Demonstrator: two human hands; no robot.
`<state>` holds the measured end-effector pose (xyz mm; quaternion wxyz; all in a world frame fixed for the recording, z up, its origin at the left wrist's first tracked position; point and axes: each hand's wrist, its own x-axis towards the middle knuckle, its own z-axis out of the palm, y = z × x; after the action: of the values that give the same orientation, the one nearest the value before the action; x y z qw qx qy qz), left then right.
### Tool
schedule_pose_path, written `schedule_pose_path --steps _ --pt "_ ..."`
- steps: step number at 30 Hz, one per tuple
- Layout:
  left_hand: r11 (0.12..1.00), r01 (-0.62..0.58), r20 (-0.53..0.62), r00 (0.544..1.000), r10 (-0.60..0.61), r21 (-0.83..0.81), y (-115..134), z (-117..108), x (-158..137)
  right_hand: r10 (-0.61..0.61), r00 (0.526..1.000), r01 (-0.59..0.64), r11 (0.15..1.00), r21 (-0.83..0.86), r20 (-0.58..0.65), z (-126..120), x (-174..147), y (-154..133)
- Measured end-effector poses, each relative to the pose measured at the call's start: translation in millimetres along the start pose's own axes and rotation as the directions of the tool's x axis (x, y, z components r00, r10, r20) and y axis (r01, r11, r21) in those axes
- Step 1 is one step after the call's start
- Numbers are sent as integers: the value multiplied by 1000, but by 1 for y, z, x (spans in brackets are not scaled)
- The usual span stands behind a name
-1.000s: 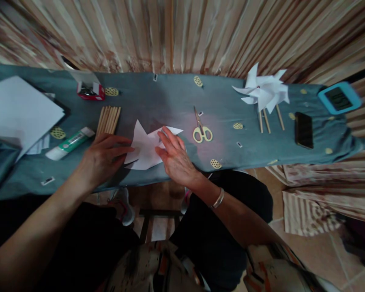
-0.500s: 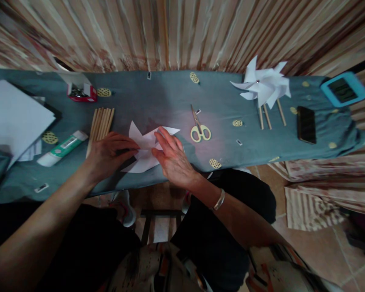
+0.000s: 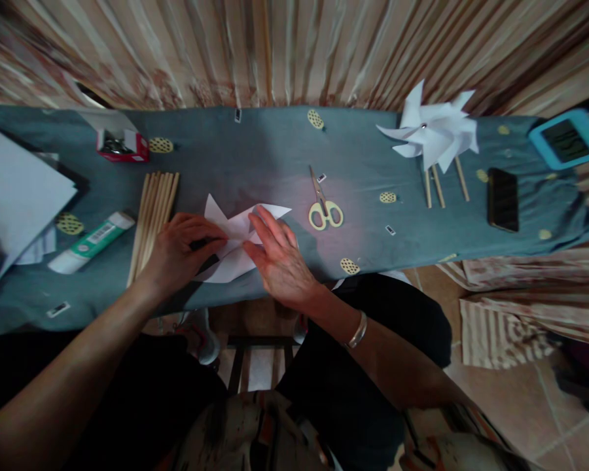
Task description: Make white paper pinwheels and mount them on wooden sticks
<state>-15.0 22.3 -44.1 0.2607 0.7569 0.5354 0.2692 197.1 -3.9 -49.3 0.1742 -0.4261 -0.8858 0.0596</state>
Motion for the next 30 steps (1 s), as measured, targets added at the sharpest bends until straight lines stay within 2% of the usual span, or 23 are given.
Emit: schedule_pose_path --steps 10,15,22,30 --pt "1000 6 -10 1000 -6 14 3 3 -1 56 997 -56 998 0 49 0 -4 -1" --pt "999 1 -9 1000 -1 45 4 4 -2 95 993 -101 992 77 72 -4 -3 -3" --pt "998 4 -4 1000 -3 61 4 4 -2 62 997 -64 996 65 34 -6 -1 -1" --pt "999 8 1 1000 -8 37 3 5 -2 132 991 -132 987 92 11 -13 2 -2"
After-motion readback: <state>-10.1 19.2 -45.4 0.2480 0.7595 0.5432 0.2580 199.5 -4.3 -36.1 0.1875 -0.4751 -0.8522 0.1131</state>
